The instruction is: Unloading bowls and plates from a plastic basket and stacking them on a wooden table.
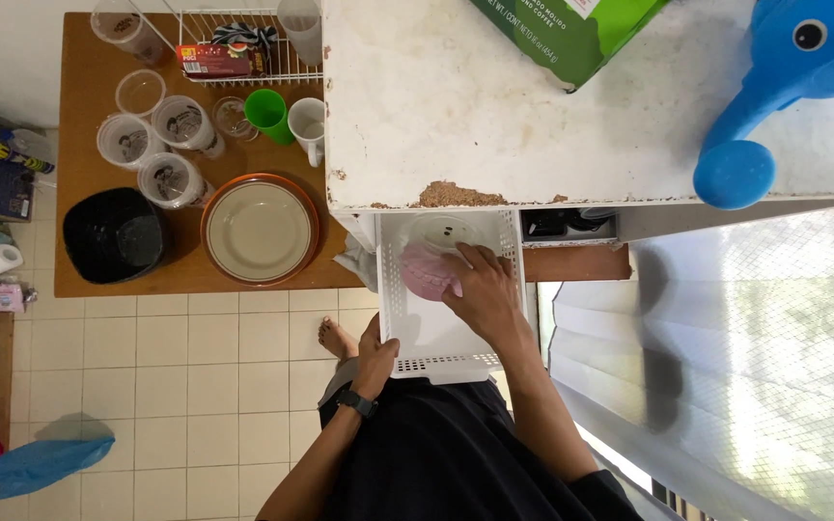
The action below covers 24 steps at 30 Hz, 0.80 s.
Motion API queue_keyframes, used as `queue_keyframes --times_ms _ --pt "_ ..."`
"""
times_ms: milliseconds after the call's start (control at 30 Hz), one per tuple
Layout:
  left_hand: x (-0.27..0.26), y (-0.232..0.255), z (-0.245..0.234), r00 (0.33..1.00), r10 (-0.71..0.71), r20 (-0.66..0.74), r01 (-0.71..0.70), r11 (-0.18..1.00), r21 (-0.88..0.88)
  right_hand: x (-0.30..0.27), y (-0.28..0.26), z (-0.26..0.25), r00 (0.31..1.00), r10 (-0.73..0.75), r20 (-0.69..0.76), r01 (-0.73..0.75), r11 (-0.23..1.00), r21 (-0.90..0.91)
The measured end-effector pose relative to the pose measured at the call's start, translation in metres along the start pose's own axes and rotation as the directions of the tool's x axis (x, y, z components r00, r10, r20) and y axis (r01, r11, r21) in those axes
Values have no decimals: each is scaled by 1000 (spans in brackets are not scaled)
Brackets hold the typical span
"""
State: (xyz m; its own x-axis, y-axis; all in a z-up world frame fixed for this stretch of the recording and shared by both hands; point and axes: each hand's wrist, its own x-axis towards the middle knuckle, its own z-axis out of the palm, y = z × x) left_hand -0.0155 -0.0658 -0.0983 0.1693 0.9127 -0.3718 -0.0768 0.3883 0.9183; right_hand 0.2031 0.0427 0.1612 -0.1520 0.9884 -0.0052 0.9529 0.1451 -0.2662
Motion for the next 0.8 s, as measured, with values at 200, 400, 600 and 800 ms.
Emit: queue_keyframes --times_ms 200,400,600,800 --pt "6 -16 -4 1000 -16 10 16 1000 -15 12 2 2 984 -17 179 -9 990 140" --pt "6 -19 -6 999 -35 16 35 999 -12 24 -6 -19 945 -24 326 1 998 70" --pt "3 -4 -4 999 -42 10 42 999 -27 28 -2 -18 928 -80 363 74 997 30" --pt "-1 6 -1 998 -54 13 54 998 -13 24 -4 -13 955 -110 275 100 994 49"
